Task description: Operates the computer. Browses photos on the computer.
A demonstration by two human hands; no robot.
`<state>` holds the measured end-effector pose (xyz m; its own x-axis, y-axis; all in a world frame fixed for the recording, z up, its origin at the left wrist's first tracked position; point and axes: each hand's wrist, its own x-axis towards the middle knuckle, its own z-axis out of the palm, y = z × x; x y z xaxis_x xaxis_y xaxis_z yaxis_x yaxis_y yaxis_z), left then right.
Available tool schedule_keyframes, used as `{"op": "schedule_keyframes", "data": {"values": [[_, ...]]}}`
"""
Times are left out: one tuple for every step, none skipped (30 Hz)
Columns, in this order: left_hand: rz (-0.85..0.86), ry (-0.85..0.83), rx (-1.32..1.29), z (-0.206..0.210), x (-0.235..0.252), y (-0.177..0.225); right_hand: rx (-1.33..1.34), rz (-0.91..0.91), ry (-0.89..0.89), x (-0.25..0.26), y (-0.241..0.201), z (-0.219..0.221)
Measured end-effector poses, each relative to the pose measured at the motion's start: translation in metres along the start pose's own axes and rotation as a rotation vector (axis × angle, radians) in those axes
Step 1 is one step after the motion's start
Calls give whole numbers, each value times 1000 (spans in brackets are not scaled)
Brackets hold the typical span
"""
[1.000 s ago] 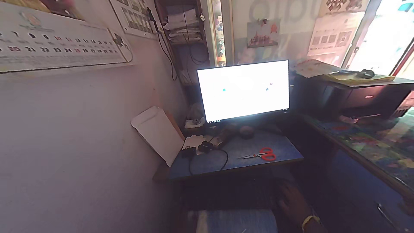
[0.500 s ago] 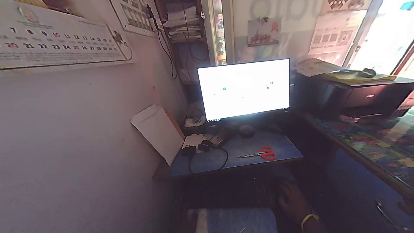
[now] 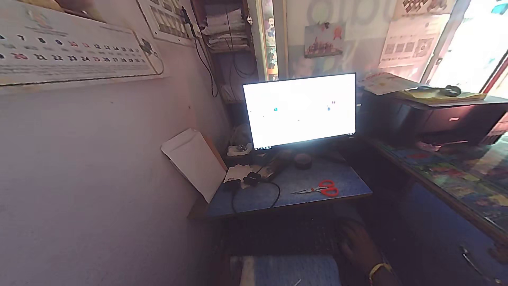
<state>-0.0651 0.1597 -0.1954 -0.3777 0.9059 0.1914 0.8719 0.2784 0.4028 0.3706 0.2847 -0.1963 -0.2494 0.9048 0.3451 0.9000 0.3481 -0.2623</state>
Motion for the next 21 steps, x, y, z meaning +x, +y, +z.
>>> {"op": "schedule_keyframes", "data": {"values": [[-16,-23,5,-6,0,6,-2,1,5,0,0,0],[-21,-27,5,-9,0,9,-3,-3,15,0,0,1],[-20,-25,4,-9,0,9,-7,-11,31,1,0,1],[-14,-18,4,-8,0,9,-8,-18,40,1,1,2],[-7,-15,7,-8,1,8,-12,-27,54,1,1,3],[-4,-17,7,-7,1,7,-14,-32,62,1,2,3],[-3,-19,12,-6,1,6,-12,-30,56,0,2,3],[-3,-24,16,-7,1,6,-9,-28,53,0,1,2],[-4,-32,18,-9,1,7,-9,-24,49,0,1,2],[-7,-44,21,-11,1,8,-12,-24,51,0,1,3],[-10,-41,30,-9,2,7,-14,-21,48,0,1,3],[-13,-32,37,-6,2,4,-10,-16,38,0,1,3],[-13,-25,43,-3,3,2,-8,-11,31,1,0,2],[-16,-30,45,-2,4,1,-5,-6,26,1,0,1],[-22,-44,46,-4,4,2,-3,-4,20,1,0,1],[-29,-56,46,-5,3,3,-8,-10,28,1,0,1],[-33,-60,48,-6,3,4,-8,-18,39,1,0,1],[-31,-54,48,-5,3,3,-8,-24,48,1,0,2],[-25,-42,54,-3,3,1,-7,-27,54,0,1,3],[-18,-34,57,-1,3,0,-7,-27,51,0,2,3],[-15,-28,60,0,3,0,-6,-26,51,0,3,4]]}}
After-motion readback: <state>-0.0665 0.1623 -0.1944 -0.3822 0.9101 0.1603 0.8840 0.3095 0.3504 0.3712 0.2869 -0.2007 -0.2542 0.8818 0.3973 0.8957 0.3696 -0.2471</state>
